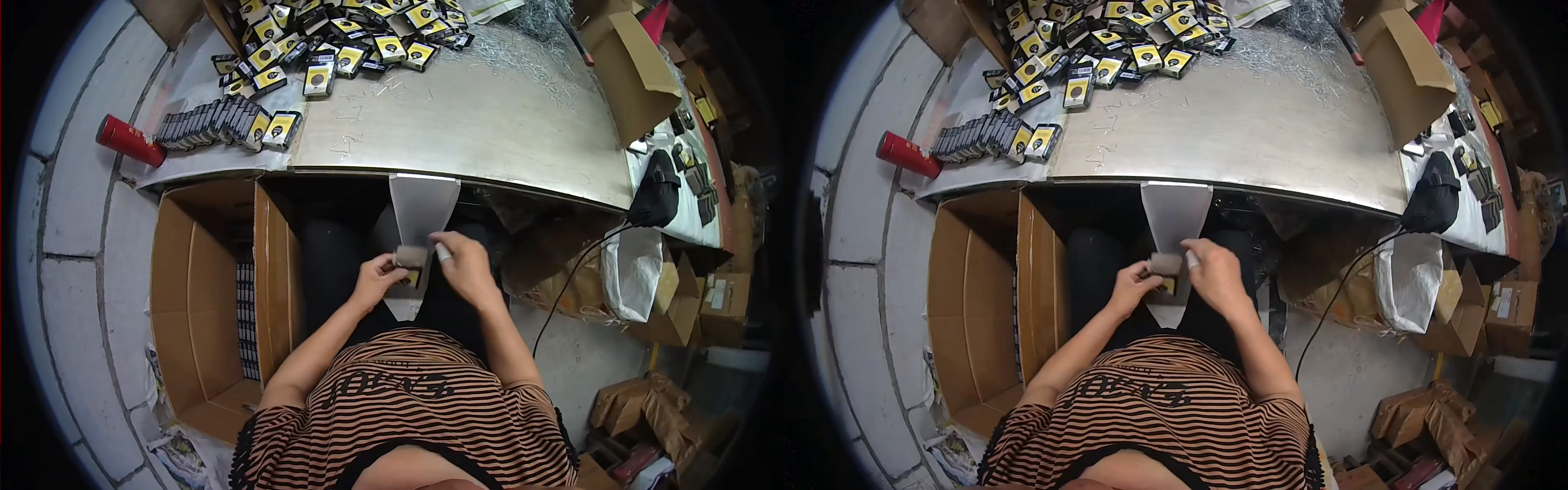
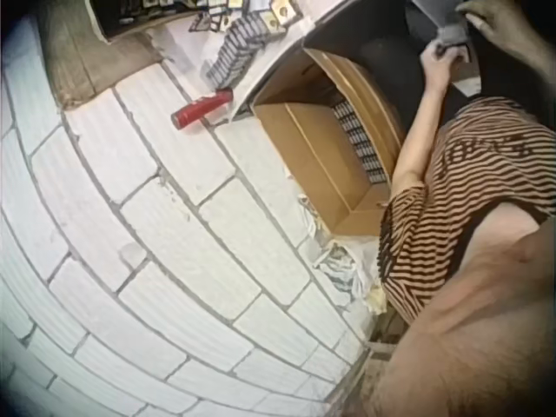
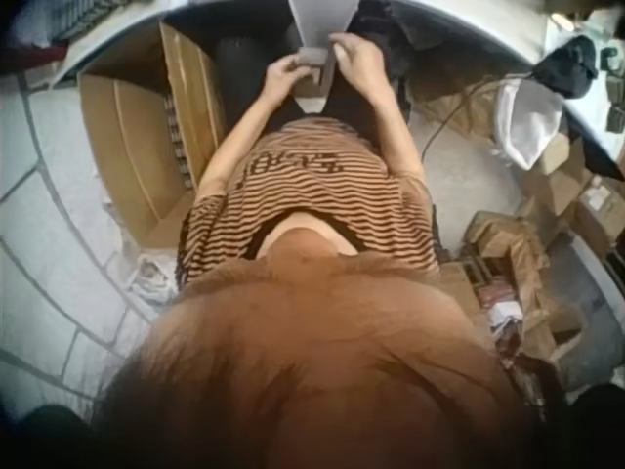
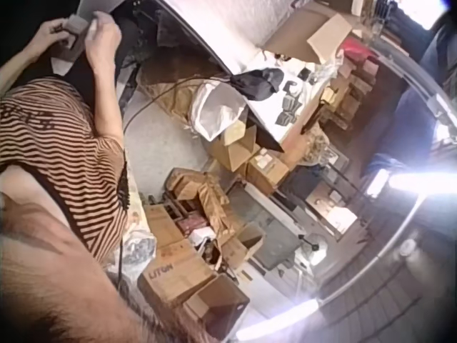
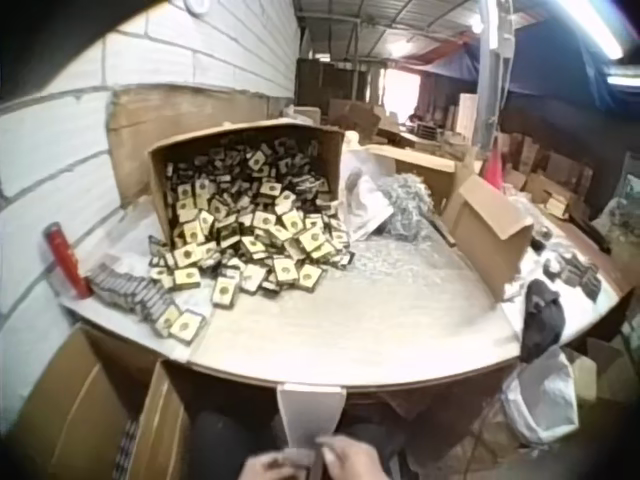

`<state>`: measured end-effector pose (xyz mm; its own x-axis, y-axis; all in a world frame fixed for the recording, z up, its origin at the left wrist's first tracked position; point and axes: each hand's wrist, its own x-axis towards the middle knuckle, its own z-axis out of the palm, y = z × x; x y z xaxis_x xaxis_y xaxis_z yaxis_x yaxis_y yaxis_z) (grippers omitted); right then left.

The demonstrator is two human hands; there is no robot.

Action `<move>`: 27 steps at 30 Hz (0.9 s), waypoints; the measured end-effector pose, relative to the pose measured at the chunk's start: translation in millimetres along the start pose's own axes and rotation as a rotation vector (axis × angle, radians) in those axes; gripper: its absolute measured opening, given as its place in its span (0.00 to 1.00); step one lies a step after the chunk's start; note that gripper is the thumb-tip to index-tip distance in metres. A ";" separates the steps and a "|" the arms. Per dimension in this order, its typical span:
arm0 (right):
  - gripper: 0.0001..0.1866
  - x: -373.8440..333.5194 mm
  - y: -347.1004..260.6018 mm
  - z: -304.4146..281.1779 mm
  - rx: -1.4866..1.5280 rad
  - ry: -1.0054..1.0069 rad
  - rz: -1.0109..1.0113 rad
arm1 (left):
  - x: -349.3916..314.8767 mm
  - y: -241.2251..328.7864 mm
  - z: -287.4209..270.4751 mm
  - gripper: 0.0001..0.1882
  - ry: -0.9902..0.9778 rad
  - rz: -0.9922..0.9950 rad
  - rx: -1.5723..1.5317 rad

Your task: Packing small yellow product boxes into a larger shipping container.

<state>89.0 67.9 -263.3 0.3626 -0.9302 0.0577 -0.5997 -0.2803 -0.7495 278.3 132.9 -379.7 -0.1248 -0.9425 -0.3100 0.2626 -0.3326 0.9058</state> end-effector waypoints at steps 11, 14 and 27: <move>0.30 14.7 -39.0 7.8 1.497 -0.362 0.140 | -19.7 114.3 22.1 0.22 0.068 0.950 0.751; 0.20 14.8 -34.5 9.5 1.349 -0.267 0.264 | -14.0 108.9 24.0 0.23 0.118 0.898 0.721; 0.06 22.3 -20.9 6.7 0.742 -0.063 0.186 | -18.6 112.5 33.4 0.43 0.189 0.453 0.453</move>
<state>114.4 54.6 -250.8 0.3563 -0.9247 -0.1339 -0.0268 0.1331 -0.9907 278.2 114.1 -262.3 0.0840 -0.9890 0.1214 -0.1838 0.1044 0.9774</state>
